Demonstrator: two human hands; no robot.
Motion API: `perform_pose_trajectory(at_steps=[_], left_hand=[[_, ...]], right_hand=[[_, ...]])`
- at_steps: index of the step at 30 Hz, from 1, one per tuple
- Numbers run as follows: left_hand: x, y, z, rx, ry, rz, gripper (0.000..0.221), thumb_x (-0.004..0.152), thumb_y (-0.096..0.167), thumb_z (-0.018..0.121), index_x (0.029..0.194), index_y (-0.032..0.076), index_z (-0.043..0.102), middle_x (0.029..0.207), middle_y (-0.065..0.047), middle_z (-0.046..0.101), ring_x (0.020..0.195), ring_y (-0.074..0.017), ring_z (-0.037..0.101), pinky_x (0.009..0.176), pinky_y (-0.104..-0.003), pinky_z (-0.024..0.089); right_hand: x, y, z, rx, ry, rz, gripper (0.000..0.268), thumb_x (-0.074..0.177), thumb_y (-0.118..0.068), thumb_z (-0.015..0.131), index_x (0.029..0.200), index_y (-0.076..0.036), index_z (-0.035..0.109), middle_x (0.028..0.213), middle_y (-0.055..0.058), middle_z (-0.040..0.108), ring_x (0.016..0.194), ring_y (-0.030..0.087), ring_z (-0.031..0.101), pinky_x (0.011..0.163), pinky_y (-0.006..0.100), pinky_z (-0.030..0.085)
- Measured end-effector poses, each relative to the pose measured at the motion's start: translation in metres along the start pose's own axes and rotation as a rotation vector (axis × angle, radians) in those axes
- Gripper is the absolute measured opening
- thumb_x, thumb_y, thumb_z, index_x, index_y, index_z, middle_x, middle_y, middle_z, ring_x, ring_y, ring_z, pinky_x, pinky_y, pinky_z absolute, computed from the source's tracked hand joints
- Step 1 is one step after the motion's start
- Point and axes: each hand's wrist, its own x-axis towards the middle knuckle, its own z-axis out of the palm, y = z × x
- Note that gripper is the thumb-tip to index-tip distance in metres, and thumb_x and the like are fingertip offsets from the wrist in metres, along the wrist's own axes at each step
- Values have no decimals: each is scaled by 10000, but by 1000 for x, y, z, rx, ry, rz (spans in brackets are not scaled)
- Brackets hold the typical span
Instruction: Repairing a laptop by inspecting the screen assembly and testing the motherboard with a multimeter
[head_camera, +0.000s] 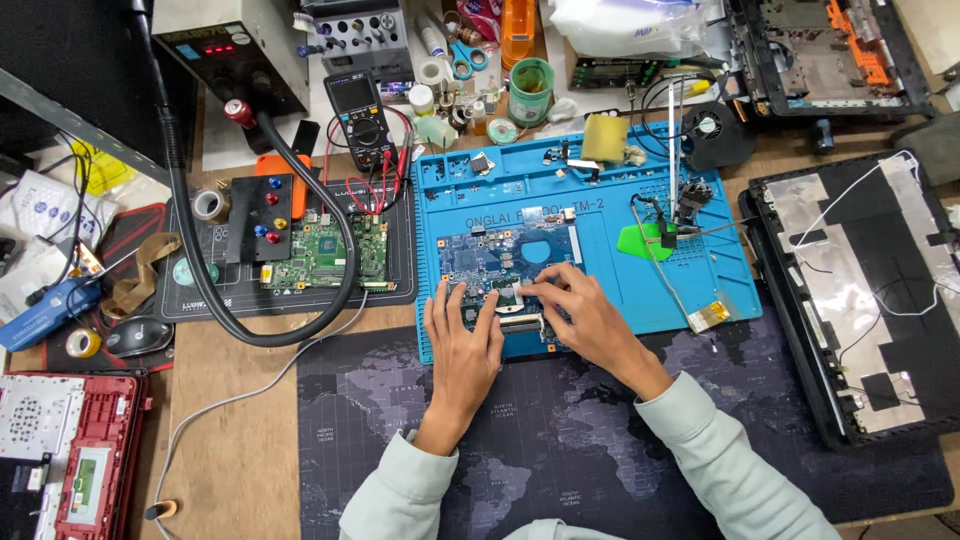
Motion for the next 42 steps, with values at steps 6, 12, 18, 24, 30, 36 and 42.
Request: perform_pose_trajectory(at_steps=[6, 12, 18, 24, 30, 36, 42], left_hand=[[0, 0, 1, 22, -5, 13, 293, 1009, 214, 565, 1256, 128, 698, 1348, -227, 529, 1436, -481, 374, 1173, -603, 232], [0, 1, 2, 24, 11, 44, 299, 1020, 238, 566, 1264, 115, 687, 1337, -231, 530, 1430, -471, 389, 1176, -590, 242], [-1, 2, 3, 41, 1, 66, 316, 1026, 274, 573, 1277, 112, 675, 1334, -223, 530, 1427, -459, 397, 1183, -586, 242], [-1, 2, 2, 33, -16, 78, 319, 1029, 302, 574, 1268, 116, 672, 1329, -208, 525, 1422, -431, 405, 1194, -575, 229], [5, 1, 0, -24, -38, 85, 322, 1018, 311, 594, 1261, 114, 669, 1314, -198, 523, 1405, -425, 414, 1189, -584, 224], [37, -9, -11, -72, -111, 101, 337, 1053, 375, 543, 1253, 135, 670, 1272, -163, 539, 1387, -393, 433, 1175, -581, 238], [95, -42, -18, -112, -144, 25, 405, 1082, 438, 451, 1242, 149, 686, 1248, -152, 567, 1367, -338, 459, 1184, -558, 245]], right_hand=[[-9, 3, 6, -66, 45, -38, 317, 994, -27, 528, 1198, -158, 731, 1187, 44, 601, 941, 184, 627, 870, 373, 489], [-17, -5, -2, -79, 18, -52, 397, 996, 9, 469, 1280, -152, 695, 1268, 75, 588, 1080, 235, 611, 941, 425, 483], [-23, -11, -14, -54, -35, -67, 440, 1012, 22, 415, 1353, -132, 645, 1345, 96, 573, 1165, 260, 600, 990, 455, 482], [-29, -10, -8, -52, -11, -57, 469, 1008, 46, 394, 1369, -131, 635, 1373, 84, 575, 1196, 249, 583, 951, 393, 484], [-23, -11, -15, -81, -45, -55, 475, 1000, 46, 396, 1370, -141, 629, 1381, 74, 578, 1188, 240, 584, 933, 388, 493], [-4, -4, -19, -101, -138, -64, 315, 1050, -74, 441, 1259, -133, 669, 1237, 55, 615, 1023, 215, 624, 837, 369, 521], [32, -28, -42, -142, -257, -21, 230, 1064, -141, 495, 1167, -99, 696, 1023, 63, 677, 841, 170, 674, 727, 306, 543]])
